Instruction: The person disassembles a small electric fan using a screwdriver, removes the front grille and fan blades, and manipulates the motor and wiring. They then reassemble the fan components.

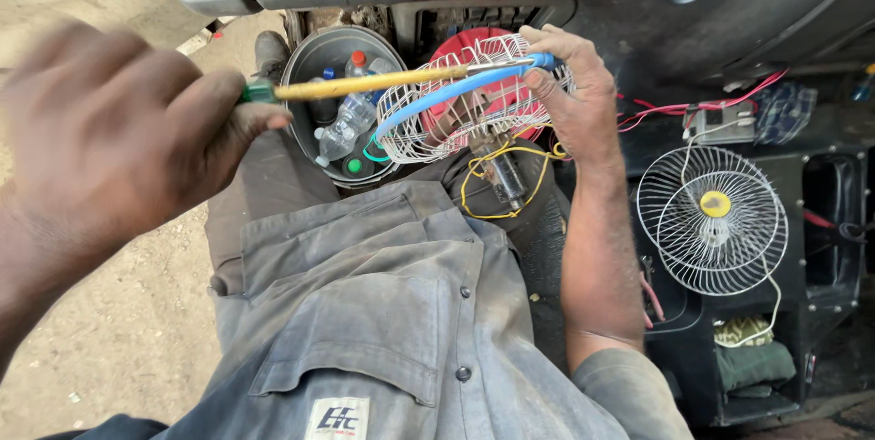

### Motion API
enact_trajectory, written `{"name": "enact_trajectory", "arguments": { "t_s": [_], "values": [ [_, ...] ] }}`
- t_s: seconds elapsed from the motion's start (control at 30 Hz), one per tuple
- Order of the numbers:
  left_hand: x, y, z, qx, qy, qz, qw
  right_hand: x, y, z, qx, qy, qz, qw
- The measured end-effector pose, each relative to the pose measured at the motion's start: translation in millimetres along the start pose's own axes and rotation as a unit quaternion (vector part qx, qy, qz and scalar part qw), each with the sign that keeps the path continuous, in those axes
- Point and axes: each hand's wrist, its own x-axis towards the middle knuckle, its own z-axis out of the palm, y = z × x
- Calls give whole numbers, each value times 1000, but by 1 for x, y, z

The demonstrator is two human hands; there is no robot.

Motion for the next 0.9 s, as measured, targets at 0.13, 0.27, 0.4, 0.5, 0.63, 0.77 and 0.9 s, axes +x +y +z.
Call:
{"name": "enact_trajectory", "arguments": {
  "t_s": [0.13, 0.27, 0.4, 0.5, 0.63, 0.77, 0.9],
  "values": [
    [0, 10, 21, -126, -274, -146, 942, -1, 5, 2, -16, 6, -18, 1000],
    [-17, 11, 15, -10, -109, -102, 989, 2, 10, 4, -27, 8, -38, 999],
    [-14, 13, -5, 60, 46, -38, 996, 7, 14, 6, -37, 2, -61, 997],
    [2, 24, -1, -9, -229, -199, 953, 3, 15, 3, -33, -2, -63, 997],
    [2, 22, 5, -137, -227, -182, 947, 3, 14, -1, -9, 0, -48, 999],
    [-22, 27, 7, -114, 53, -103, 987, -1, 12, -5, 2, -17, -40, 999],
    [-25, 31, 17, -47, -43, -111, 992, -1, 8, -7, 8, -24, -12, 1000]
  ]
}}
